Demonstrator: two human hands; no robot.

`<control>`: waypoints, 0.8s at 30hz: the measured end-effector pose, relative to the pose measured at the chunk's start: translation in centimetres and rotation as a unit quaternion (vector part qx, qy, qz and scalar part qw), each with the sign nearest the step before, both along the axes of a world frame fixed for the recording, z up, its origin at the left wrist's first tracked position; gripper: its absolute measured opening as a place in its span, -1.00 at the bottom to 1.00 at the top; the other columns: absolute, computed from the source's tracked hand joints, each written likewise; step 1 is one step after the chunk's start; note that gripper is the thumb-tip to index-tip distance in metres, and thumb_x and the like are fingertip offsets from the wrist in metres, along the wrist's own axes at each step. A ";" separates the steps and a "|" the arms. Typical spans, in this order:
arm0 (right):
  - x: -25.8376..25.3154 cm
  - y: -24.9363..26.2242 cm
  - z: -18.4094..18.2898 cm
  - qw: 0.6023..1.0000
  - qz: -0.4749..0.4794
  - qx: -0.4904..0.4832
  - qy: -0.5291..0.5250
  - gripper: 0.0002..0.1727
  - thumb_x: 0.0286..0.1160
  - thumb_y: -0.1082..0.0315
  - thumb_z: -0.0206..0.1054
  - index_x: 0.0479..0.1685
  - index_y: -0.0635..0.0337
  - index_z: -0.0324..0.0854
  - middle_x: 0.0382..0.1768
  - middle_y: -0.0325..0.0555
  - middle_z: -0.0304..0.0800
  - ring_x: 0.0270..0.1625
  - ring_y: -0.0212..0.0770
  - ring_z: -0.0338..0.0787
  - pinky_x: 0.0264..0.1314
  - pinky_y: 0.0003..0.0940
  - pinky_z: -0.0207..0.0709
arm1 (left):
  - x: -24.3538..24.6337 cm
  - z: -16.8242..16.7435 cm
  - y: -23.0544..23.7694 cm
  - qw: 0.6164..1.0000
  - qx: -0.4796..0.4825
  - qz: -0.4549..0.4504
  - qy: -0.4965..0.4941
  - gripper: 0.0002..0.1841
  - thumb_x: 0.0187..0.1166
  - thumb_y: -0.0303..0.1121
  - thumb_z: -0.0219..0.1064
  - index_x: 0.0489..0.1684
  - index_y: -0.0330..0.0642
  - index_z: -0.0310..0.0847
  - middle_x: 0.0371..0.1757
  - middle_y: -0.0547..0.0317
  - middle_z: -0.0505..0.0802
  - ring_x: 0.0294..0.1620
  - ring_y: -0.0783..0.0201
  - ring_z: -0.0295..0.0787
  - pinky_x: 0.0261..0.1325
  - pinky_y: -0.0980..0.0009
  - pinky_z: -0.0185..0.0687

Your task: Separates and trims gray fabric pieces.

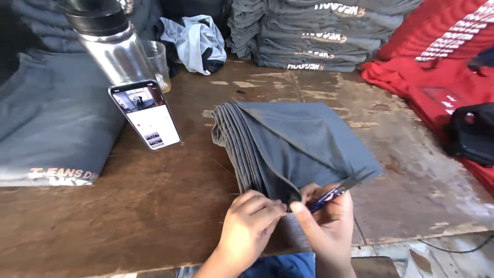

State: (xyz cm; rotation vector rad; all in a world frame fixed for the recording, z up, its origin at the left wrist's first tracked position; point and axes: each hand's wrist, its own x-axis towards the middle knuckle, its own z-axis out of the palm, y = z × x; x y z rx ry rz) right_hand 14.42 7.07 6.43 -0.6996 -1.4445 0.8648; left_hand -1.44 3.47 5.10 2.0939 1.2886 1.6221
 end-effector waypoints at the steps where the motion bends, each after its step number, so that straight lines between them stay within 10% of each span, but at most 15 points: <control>1: -0.1 0.0 0.0 1.000 0.001 0.003 -0.028 -0.50 0.34 0.21 0.62 0.07 -0.12 0.34 -0.27 -0.50 0.70 -0.27 -0.58 0.71 -0.18 -0.70 0.65 | -0.2 0.0 -0.2 1.000 0.005 0.002 0.011 -0.88 0.59 -0.34 0.43 -0.31 -0.09 0.85 -0.29 0.26 0.89 -0.06 0.36 0.79 0.14 0.50 0.65; 8: -0.6 0.6 0.1 0.971 -0.087 0.037 -0.220 -0.59 0.28 0.27 0.51 -0.10 0.28 0.38 -0.39 -0.32 0.61 -0.36 -0.67 0.59 -0.28 -0.82 0.52 | -4.0 1.8 -1.3 0.999 -0.039 0.023 -0.013 -0.54 0.83 -0.07 0.08 -0.40 -0.13 0.76 -0.39 0.30 0.88 -0.14 0.46 0.79 0.12 0.51 0.64; 14: -0.9 0.3 -0.1 0.956 -0.127 0.051 -0.261 -0.66 0.23 0.30 0.37 -0.15 0.33 0.41 -0.44 -0.24 0.52 -0.40 -0.62 0.52 -0.35 -0.79 0.42 | -3.3 5.2 4.8 0.981 -0.097 0.138 0.090 -0.57 0.58 -0.21 0.44 0.31 -0.28 0.73 0.41 -0.16 0.75 0.35 0.07 0.77 0.30 0.27 0.73; 18: -1.1 0.0 -0.7 0.932 -0.158 0.070 -0.319 -0.69 0.15 0.29 0.32 -0.23 0.33 0.45 -0.48 -0.16 0.54 -0.45 -0.48 0.56 -0.43 -0.64 0.44 | -3.3 7.8 9.4 0.951 -0.230 0.147 0.145 -0.41 0.67 -0.28 0.37 0.65 -0.35 0.42 0.67 -0.32 0.48 0.69 -0.19 0.41 0.67 0.03 0.35; 24: -0.6 -0.1 -0.9 0.935 -0.147 0.076 -0.312 -0.75 0.12 0.34 0.29 -0.29 0.30 0.41 -0.51 -0.20 0.49 -0.47 -0.57 0.48 -0.44 -0.77 0.32 | -4.9 7.9 11.4 0.953 -0.205 0.128 0.182 -0.91 0.62 -0.49 0.36 -0.16 -0.27 0.80 -0.18 -0.05 0.82 -0.11 0.05 0.83 0.00 0.13 0.78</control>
